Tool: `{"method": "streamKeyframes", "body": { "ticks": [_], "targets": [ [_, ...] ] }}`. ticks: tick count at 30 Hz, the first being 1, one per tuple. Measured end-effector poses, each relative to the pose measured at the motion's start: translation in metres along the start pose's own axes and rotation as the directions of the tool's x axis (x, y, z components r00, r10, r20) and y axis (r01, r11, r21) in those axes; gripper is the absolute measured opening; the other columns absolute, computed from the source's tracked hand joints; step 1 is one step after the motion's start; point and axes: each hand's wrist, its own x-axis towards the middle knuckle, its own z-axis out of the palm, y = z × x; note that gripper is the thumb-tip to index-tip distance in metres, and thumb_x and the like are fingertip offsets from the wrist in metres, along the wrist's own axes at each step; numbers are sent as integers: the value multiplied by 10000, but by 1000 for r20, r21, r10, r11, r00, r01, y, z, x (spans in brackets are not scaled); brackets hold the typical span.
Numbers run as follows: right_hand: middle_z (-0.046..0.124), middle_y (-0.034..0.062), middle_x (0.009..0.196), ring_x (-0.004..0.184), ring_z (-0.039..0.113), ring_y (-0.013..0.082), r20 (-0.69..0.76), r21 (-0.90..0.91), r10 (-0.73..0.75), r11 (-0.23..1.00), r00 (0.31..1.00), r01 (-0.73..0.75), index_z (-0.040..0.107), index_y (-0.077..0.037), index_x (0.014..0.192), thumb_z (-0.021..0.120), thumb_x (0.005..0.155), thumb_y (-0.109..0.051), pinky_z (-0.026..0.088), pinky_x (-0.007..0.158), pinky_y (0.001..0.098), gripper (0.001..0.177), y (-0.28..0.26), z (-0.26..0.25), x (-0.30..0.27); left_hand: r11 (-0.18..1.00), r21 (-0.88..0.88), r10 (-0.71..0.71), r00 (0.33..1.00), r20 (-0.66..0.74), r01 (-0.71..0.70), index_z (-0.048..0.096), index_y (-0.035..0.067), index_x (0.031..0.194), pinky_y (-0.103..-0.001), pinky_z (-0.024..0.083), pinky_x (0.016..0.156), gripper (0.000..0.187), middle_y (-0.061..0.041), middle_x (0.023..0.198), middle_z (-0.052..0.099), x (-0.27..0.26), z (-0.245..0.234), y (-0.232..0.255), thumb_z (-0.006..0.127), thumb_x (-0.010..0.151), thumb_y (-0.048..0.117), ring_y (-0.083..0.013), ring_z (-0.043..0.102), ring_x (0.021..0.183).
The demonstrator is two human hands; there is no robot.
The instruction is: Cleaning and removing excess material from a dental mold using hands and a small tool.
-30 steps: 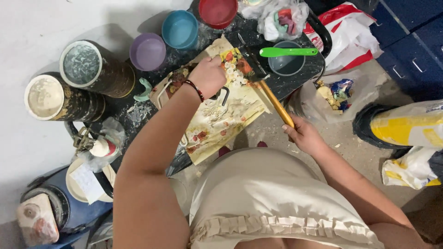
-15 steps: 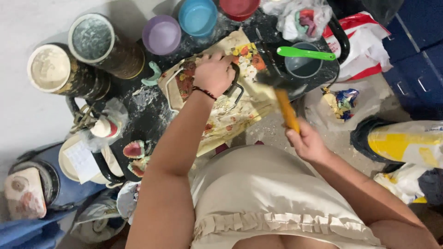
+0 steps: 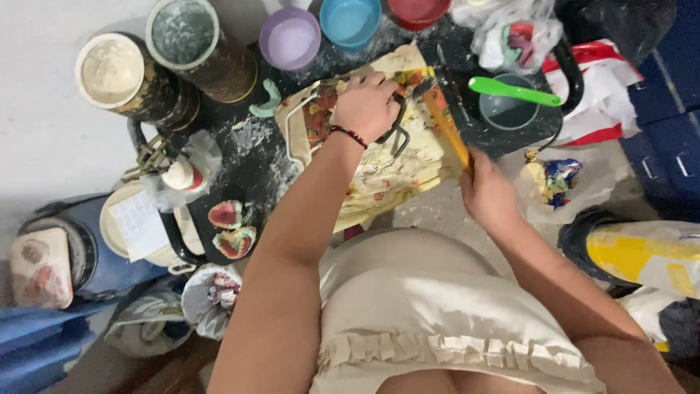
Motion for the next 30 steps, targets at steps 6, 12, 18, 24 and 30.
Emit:
{"method": "streamKeyframes", "body": {
  "ticks": [6, 12, 18, 24, 30],
  "targets": [
    [520, 316, 1410, 1183, 525, 470, -254, -275, -291, 936, 922, 220, 481, 20, 1561, 793, 864, -180, 495, 953, 586, 789, -21, 29, 37, 940, -316, -159, 985, -65, 131, 620, 132, 1410, -525, 654, 878, 471, -119, 1624, 375, -22, -24, 9, 624, 995, 355, -437, 491, 1397],
    [686, 85, 990, 1063, 609, 363, -78, -183, -293, 944, 953, 275, 789, -146, 945, 735, 855, -612, 471, 876, 520, 478, -73, 36, 68, 718, -559, -466, 883, 56, 415, 260, 233, 1634, -602, 556, 1089, 934, -269, 1634, 311, -63, -29, 27, 825, 890, 270, -522, 539, 1358],
    [663, 34, 675, 667, 685, 164, -16, 714, -69, 698, 997, 60, 742, -147, 871, 844, 776, -260, 502, 543, 297, 179, -101, 48, 88, 488, -787, -584, 811, 25, 376, 504, 209, 1447, -533, 457, 1176, 686, -183, 1534, 501, -54, -23, 1, 840, 863, 337, -435, 535, 1398],
    [592, 25, 629, 586, 574, 114, -42, 775, -12, 631, 999, 40, 668, -116, 771, 850, 774, -273, 375, 474, 251, 241, -124, 39, 96, 490, -810, -454, 888, 77, 321, 607, 253, 1456, -507, 382, 1240, 472, -91, 1532, 523, -61, -1, -4, 596, 1005, 112, -375, 447, 1473],
    [635, 65, 688, 698, 671, 243, 71, 542, -79, 840, 994, 28, 703, -137, 838, 820, 787, -480, 493, 599, 393, 366, -123, 35, 103, 722, -685, -50, 995, 87, 96, 441, 120, 1600, -584, 144, 1309, 808, -178, 1638, 434, -84, -19, 10, 707, 840, 183, -422, 208, 1584]
  ]
}}
